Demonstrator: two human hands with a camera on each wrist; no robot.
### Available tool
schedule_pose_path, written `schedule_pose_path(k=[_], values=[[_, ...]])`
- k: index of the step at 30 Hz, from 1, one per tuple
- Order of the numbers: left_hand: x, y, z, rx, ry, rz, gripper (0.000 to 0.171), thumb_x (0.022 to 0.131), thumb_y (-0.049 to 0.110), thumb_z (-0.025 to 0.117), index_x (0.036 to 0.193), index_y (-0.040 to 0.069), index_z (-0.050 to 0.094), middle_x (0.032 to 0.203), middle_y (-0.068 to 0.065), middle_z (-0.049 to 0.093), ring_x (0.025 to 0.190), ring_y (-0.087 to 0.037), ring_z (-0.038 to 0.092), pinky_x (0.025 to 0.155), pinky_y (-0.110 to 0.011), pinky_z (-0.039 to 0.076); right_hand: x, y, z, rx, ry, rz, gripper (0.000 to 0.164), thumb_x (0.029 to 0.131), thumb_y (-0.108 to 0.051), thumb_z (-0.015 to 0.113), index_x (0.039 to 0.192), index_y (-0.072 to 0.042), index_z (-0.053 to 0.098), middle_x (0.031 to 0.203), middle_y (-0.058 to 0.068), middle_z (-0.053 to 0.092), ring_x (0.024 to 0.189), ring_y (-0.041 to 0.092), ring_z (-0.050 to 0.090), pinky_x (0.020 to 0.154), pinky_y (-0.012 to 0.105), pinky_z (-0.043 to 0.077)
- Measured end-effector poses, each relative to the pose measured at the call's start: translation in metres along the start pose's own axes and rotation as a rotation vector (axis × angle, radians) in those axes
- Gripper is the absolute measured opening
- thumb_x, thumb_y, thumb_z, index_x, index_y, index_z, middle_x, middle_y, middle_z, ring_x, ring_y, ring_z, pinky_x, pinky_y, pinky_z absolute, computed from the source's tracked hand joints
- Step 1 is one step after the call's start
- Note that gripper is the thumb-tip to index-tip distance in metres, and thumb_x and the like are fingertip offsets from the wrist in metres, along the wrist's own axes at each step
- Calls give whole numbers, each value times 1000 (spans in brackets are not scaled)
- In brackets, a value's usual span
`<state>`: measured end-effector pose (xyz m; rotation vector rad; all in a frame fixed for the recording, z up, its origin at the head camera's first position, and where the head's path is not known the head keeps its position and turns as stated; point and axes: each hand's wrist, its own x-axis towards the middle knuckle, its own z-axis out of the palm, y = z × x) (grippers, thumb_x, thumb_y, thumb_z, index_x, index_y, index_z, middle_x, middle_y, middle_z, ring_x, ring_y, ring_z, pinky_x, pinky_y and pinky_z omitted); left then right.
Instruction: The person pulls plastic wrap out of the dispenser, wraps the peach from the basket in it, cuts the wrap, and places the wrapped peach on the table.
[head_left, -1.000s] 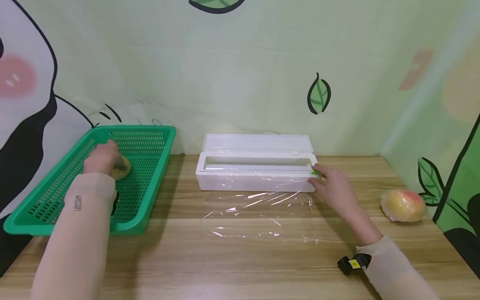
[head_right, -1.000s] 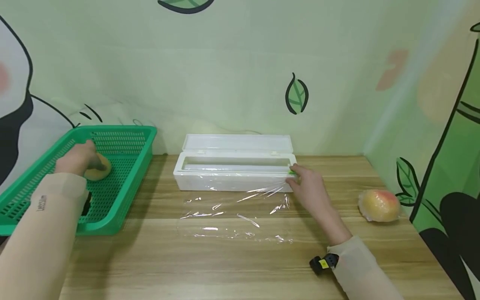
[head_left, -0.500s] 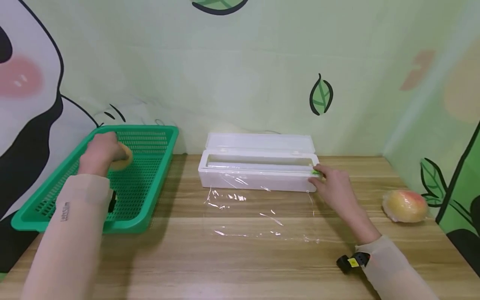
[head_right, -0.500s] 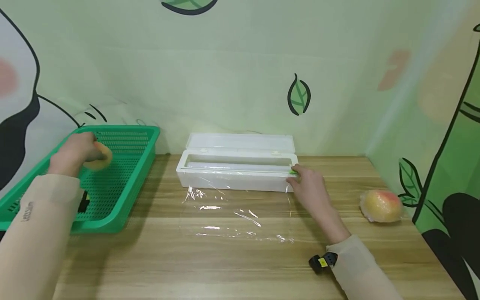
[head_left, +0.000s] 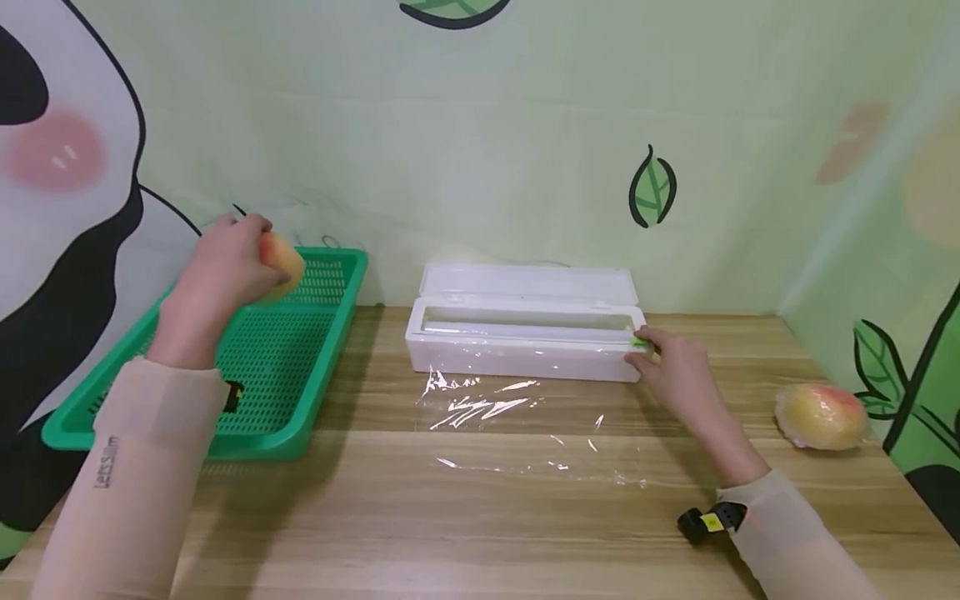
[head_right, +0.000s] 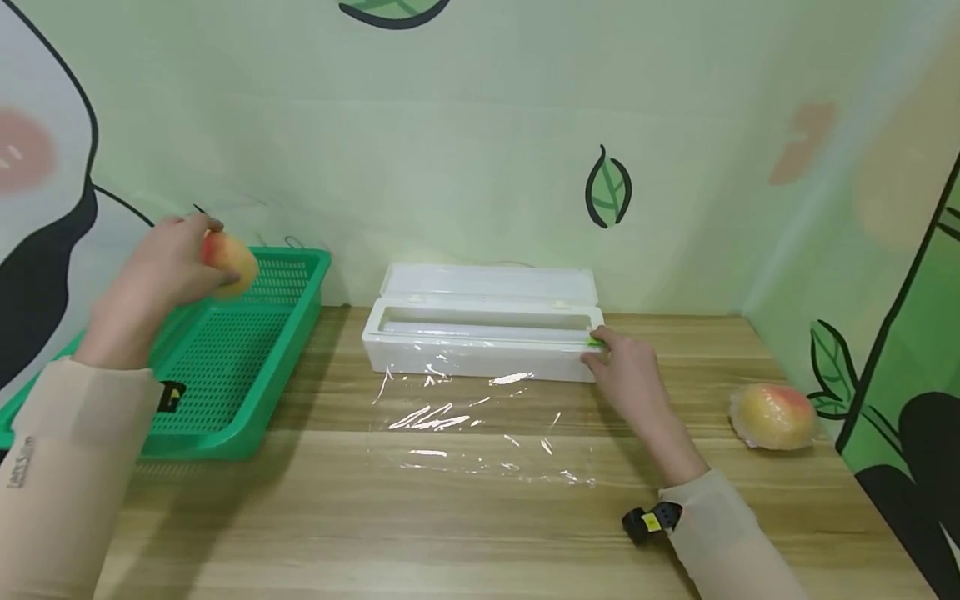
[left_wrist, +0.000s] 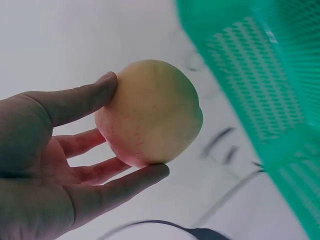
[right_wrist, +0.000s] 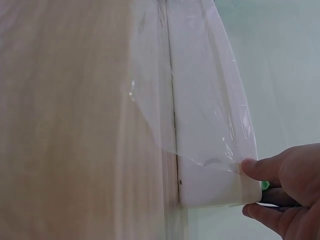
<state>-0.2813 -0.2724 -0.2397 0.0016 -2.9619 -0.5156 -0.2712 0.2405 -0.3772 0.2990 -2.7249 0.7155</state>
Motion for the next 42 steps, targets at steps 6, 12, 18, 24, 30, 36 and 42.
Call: schedule_pose_path(k=[6,12,18,24,30,36,42], values=[[-16,47,-11,-14,48,89,66,89,12,67,143,-7,36,128,-30,38,109,-45,40,85,-57,40,2,0,-1,-3,4,-5,37,91,-11,71,122,7,62,114,25,62,79,29,55,69,40,44],[-26,74,-8,-24,32,151,66,88,12,70,144,-4,38,133,-28,38,112,-43,43,88,-54,40,3,1,-1,2,17,-20,37,90,-10,72,121,8,63,112,25,63,88,33,60,74,45,47],[-34,91,3,-34,-3,220,65,86,11,74,141,-3,42,129,-24,42,109,-40,46,90,-49,41,4,2,-1,4,25,-27,37,89,-10,72,121,8,63,112,26,63,92,38,63,75,48,48],[-43,107,19,-35,-46,272,64,85,8,75,140,-3,44,130,-23,44,107,-38,49,88,-46,43,2,2,-2,27,-10,-20,39,91,-11,70,124,8,61,116,25,62,104,43,62,81,50,48],[-50,120,42,-38,-51,367,60,82,8,77,135,-3,50,123,-20,49,106,-37,53,89,-45,44,3,2,-9,37,-71,-16,44,91,-13,69,128,7,59,122,27,58,106,46,60,84,50,48],[-63,140,72,-56,-80,459,61,80,11,81,133,0,54,119,-15,53,102,-31,56,87,-39,46,3,1,-17,42,-156,6,52,90,-16,72,134,5,53,131,30,50,110,49,57,85,49,48],[-72,152,97,-64,-162,502,60,80,13,82,133,4,55,118,-10,54,102,-26,55,86,-34,45,2,-3,-21,14,-260,17,71,86,-24,77,144,1,43,138,28,45,122,47,48,94,56,39]])
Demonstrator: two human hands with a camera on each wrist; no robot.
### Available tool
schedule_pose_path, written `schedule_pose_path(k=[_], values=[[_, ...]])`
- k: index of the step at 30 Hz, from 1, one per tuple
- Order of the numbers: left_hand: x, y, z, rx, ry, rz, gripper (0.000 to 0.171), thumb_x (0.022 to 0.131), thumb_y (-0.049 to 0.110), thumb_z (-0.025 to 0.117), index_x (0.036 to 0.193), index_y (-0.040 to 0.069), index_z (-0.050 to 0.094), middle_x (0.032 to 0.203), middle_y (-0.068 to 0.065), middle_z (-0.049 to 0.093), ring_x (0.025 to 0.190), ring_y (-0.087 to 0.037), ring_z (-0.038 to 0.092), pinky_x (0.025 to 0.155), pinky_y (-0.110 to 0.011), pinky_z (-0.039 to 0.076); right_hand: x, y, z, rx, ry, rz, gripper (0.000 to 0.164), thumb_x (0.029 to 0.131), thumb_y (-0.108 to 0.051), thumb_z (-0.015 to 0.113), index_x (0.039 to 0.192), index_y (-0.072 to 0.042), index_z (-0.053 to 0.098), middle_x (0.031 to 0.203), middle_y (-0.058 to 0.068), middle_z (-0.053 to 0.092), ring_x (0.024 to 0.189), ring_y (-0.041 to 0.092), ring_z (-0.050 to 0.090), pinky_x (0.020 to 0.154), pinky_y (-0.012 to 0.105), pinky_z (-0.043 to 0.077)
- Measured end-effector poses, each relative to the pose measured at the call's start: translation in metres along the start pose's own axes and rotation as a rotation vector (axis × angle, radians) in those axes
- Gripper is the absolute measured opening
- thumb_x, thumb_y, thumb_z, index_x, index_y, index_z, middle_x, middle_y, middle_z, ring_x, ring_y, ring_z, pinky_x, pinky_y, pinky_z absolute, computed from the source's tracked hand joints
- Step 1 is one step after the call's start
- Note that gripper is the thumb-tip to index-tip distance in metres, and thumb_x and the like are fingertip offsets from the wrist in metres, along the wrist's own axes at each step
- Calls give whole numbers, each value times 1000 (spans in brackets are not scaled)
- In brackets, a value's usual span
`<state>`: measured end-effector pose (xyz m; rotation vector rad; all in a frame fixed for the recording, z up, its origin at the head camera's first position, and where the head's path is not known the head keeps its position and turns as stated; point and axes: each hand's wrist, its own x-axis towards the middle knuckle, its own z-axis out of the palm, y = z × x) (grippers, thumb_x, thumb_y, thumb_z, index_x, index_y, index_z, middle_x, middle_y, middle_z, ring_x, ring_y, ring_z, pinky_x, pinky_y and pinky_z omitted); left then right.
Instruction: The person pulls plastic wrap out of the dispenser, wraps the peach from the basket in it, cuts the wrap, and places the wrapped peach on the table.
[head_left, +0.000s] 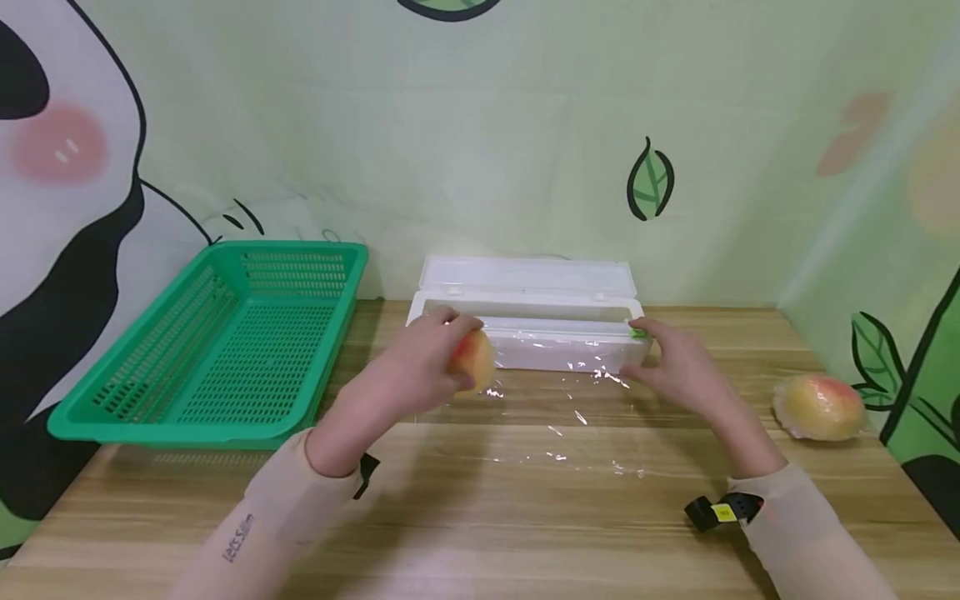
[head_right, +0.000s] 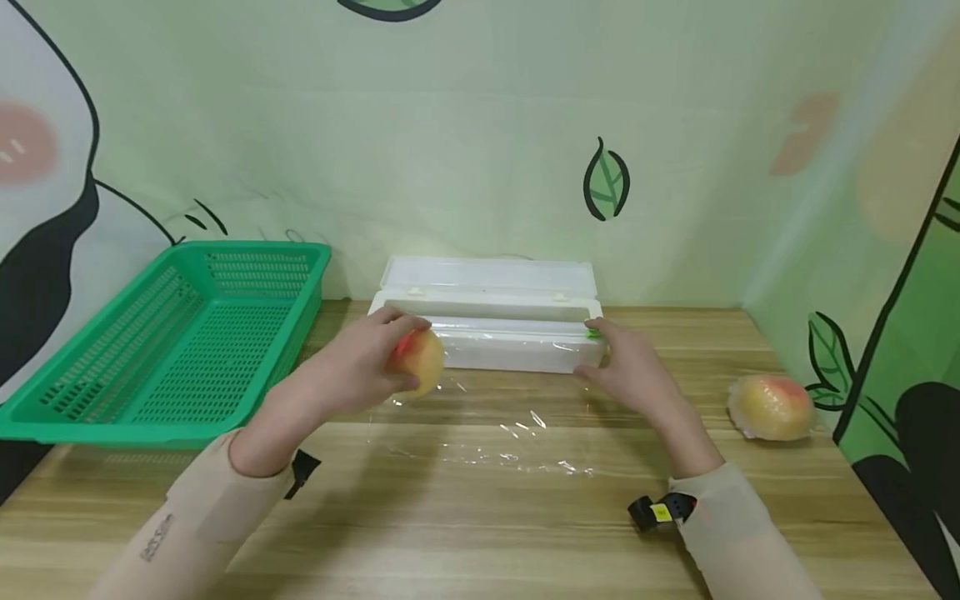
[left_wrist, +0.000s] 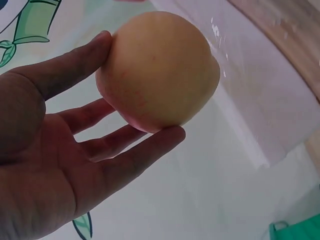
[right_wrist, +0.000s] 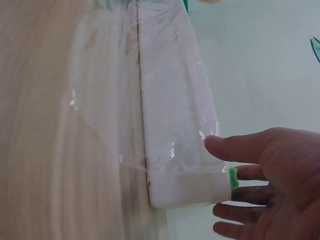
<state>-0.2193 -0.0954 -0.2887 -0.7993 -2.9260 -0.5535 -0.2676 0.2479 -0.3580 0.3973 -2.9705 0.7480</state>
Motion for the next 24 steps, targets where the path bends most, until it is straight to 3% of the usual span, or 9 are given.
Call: schedule_pose_path(k=[5,7,9,12,15,18,24], values=[[3,5,17,-32,-53,20,59,79,11,82,133,5,57,116,-8,55,99,-24,56,85,-32,45,-4,-8,-1,-13,10,-23,70,85,-22,78,141,2,43,143,26,38,128,47,38,100,58,32],[4,7,24,-50,-74,24,59,79,10,83,132,6,58,115,-7,55,98,-24,56,84,-32,46,-7,-16,-1,-32,24,-87,58,84,-18,79,130,2,53,133,23,47,120,44,46,96,54,37],[5,10,30,-70,-98,23,59,78,10,83,131,7,58,116,-6,55,97,-22,56,83,-31,45,-11,-27,3,-27,-5,-205,37,82,-11,80,112,1,62,113,16,58,103,37,55,87,46,44],[8,13,39,-91,-126,25,58,77,11,84,130,9,60,118,-4,55,98,-21,55,84,-30,45,-17,-45,13,-42,-154,-382,17,80,-7,79,86,-10,64,82,-1,59,77,21,58,69,29,46],[12,18,48,-77,-143,44,58,77,13,85,129,10,60,118,-3,56,100,-20,55,86,-30,44,-24,-60,28,-72,-293,-486,20,79,-9,78,75,-18,60,69,-13,52,64,8,52,58,20,42],[17,23,57,-61,-146,77,57,76,15,86,127,10,61,114,-2,56,98,-19,56,85,-29,44,-30,-69,40,-130,-345,-502,22,77,-15,78,72,-22,58,65,-16,49,59,3,47,53,19,38],[22,29,69,-48,-161,86,61,75,16,86,129,10,59,112,-2,55,96,-17,56,83,-28,45,-37,-75,53,-166,-388,-450,23,78,-20,81,73,-23,58,66,-14,49,60,4,47,54,20,38]])
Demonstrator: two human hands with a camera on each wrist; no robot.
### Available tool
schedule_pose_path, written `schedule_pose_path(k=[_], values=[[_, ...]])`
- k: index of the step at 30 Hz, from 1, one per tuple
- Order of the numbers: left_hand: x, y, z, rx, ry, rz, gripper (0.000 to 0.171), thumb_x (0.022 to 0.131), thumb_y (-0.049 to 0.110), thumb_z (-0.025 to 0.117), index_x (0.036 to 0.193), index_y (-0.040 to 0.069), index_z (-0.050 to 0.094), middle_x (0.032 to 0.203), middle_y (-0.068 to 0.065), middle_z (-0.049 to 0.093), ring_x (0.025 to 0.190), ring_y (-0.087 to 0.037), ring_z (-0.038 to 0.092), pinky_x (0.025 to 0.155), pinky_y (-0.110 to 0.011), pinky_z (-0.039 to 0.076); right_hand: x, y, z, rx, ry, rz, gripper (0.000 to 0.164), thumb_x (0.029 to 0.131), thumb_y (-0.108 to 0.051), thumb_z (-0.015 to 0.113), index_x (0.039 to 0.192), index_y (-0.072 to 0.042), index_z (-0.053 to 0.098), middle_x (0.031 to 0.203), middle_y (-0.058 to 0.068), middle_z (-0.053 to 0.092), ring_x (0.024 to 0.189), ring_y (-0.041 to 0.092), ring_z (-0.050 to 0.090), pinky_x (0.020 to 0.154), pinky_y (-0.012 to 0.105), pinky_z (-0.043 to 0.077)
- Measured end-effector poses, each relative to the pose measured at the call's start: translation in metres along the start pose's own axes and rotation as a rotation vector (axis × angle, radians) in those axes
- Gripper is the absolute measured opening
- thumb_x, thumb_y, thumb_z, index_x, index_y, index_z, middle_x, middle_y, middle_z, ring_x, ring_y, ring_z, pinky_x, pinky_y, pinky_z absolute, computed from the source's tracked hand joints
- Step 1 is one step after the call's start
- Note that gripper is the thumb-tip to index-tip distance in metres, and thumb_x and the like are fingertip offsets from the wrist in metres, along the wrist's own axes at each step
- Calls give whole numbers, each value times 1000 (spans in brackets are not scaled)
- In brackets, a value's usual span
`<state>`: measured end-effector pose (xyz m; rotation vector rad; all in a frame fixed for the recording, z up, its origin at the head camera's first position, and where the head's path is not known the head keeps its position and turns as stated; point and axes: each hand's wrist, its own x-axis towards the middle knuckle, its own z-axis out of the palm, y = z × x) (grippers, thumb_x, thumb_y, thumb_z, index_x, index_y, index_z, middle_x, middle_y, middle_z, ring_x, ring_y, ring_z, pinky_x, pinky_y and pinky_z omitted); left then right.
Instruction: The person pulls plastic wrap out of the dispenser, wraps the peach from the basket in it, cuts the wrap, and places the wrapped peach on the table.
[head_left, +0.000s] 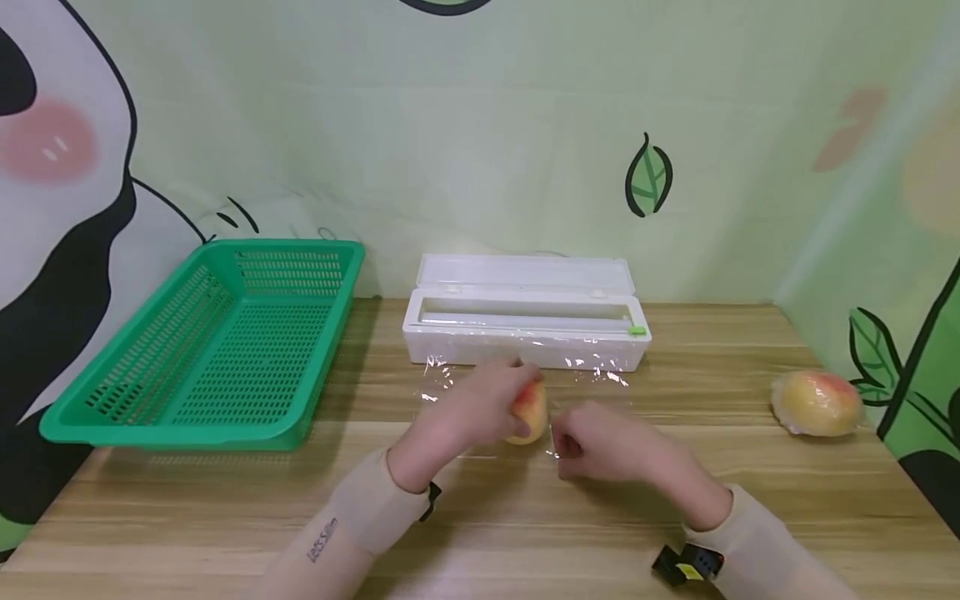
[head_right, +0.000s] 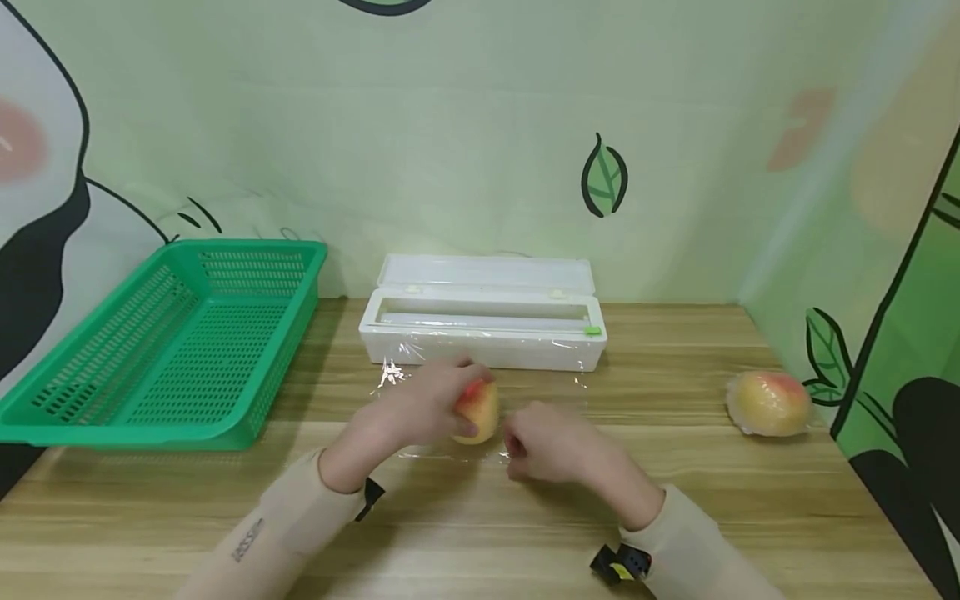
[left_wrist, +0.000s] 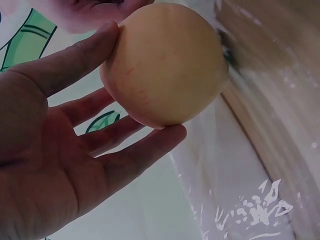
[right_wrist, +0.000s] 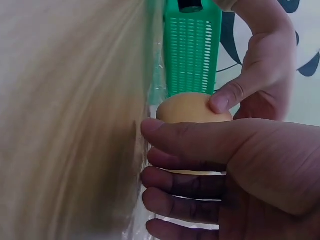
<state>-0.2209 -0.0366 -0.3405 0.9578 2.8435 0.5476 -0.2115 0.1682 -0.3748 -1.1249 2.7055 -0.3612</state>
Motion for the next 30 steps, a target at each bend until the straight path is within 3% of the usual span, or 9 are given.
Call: schedule_pose_path(k=[9,18,23,30], values=[[4,1,6,9,-14,7,57,77,21,86,123,11,53,106,2,54,95,-14,55,83,-24,44,0,-3,6,20,7,-25,24,80,-6,76,70,-22,60,63,-16,48,58,2,45,52,18,38],[0,1,7,29,-19,18,54,79,25,84,123,13,55,110,0,51,97,-14,52,82,-23,45,-1,-3,5,20,67,-48,24,79,-5,68,67,-22,56,60,-16,45,52,1,43,47,17,37],[-4,3,8,53,-51,8,72,73,34,87,131,14,50,122,-7,42,108,-20,48,85,-29,47,-3,-3,1,29,122,-35,23,75,-5,65,66,-23,54,57,-16,43,50,0,40,46,17,35],[-5,7,14,199,-58,24,99,67,46,89,143,10,38,133,-13,36,124,-27,39,98,-34,42,-2,-1,-4,94,162,-59,23,74,-3,66,68,-22,54,60,-16,45,53,0,43,48,17,37]])
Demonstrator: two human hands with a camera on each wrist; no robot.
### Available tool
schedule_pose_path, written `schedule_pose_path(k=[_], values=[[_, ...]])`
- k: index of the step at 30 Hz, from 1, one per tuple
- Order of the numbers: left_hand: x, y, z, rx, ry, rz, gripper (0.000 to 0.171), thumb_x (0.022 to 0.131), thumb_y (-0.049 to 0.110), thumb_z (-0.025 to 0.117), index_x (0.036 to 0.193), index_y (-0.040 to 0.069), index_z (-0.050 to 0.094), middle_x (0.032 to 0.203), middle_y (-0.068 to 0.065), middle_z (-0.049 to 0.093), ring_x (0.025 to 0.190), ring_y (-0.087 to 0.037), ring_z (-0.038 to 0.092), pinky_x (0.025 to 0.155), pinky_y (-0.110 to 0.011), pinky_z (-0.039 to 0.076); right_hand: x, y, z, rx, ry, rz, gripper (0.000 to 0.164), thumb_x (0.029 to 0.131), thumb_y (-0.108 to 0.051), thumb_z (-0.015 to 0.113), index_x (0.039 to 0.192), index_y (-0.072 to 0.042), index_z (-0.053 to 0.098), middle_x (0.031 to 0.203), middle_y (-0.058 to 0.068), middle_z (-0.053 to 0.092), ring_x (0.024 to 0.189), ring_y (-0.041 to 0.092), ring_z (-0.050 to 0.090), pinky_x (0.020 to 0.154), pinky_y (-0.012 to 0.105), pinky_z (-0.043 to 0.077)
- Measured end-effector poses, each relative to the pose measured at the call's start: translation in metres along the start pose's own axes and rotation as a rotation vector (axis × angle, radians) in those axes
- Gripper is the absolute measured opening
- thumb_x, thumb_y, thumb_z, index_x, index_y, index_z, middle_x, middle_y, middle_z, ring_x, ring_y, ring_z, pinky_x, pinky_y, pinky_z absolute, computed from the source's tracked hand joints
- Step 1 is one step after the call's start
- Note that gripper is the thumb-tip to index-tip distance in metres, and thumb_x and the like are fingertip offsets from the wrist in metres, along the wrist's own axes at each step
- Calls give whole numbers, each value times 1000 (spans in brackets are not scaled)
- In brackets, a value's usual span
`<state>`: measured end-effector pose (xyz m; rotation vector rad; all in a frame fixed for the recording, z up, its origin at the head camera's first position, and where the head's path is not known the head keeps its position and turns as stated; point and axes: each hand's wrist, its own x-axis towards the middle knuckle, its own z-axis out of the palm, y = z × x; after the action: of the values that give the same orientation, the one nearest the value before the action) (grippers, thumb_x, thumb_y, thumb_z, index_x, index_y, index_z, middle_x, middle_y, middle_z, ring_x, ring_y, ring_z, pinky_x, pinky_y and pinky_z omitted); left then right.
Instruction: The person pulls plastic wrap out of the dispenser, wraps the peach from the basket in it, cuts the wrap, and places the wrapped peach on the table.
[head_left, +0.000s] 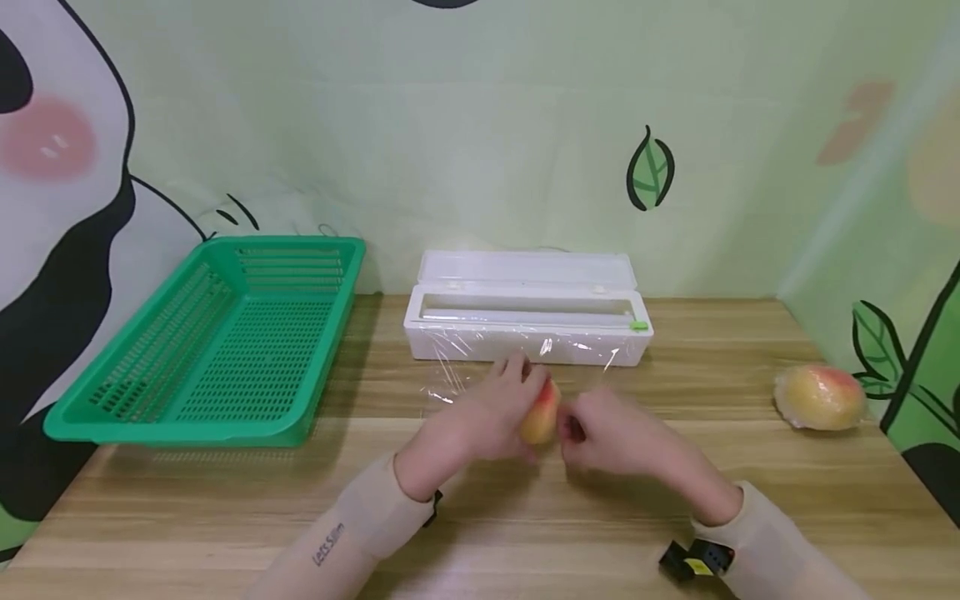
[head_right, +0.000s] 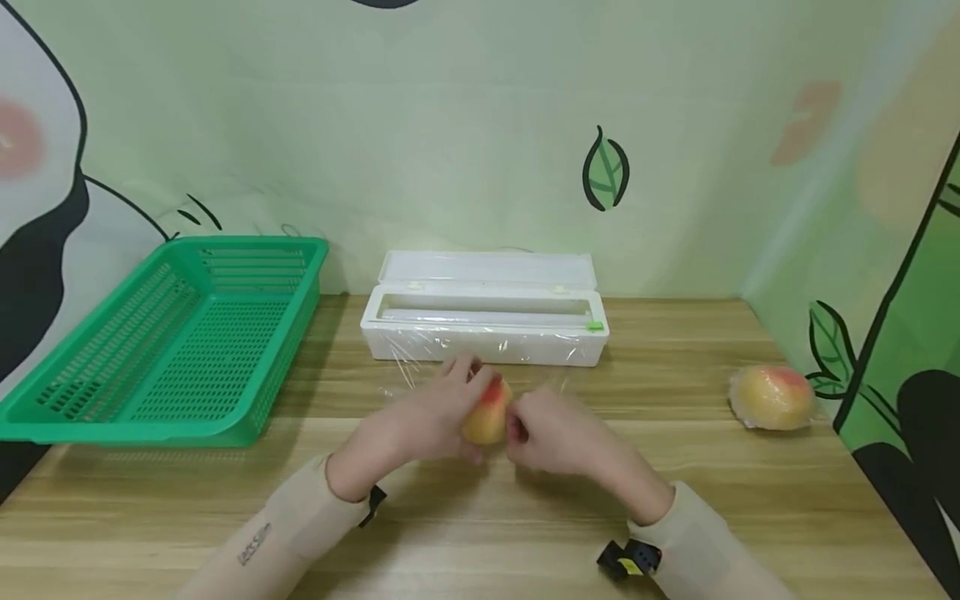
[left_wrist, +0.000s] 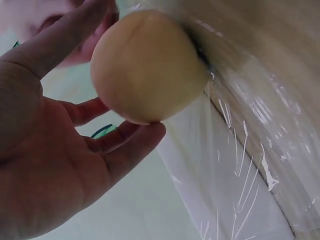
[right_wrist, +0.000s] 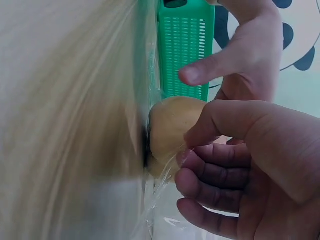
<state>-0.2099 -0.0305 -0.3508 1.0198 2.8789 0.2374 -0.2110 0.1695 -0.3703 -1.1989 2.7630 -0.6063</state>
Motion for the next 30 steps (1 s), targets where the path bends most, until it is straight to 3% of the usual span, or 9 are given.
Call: schedule_pose_path(k=[5,8,14,18,22,30], values=[[2,3,5,41,3,-27,109,65,48,90,150,8,34,145,-15,31,135,-30,32,104,-37,36,2,2,-5,2,33,-9,22,74,-2,69,71,-21,57,63,-15,48,57,2,46,51,18,40],[5,5,9,68,18,-47,111,64,46,91,151,8,33,145,-15,31,135,-30,33,101,-38,39,2,3,-7,-7,47,4,21,76,-3,69,72,-20,57,64,-15,48,58,2,46,52,18,39],[11,2,17,110,115,-32,94,69,29,88,146,7,39,136,-11,41,127,-29,41,94,-37,44,2,4,-9,5,55,10,20,77,-3,68,74,-20,56,65,-15,48,58,2,46,52,19,39],[14,-5,16,30,164,-4,88,71,21,87,144,5,41,131,-9,46,121,-27,47,96,-35,42,1,5,-12,11,49,38,19,78,-5,68,74,-20,57,65,-15,48,59,3,47,53,18,39],[15,-11,13,-58,173,26,85,74,28,87,141,4,42,129,-9,50,117,-26,51,98,-34,41,-1,7,-15,9,46,50,19,81,-5,68,76,-20,58,66,-15,49,60,3,47,54,19,41],[17,-20,12,-176,152,40,71,75,30,86,131,6,49,119,-5,47,99,-16,53,80,-24,47,-4,9,-20,44,38,41,13,86,-7,72,83,-17,63,75,-13,55,69,8,54,62,22,46]])
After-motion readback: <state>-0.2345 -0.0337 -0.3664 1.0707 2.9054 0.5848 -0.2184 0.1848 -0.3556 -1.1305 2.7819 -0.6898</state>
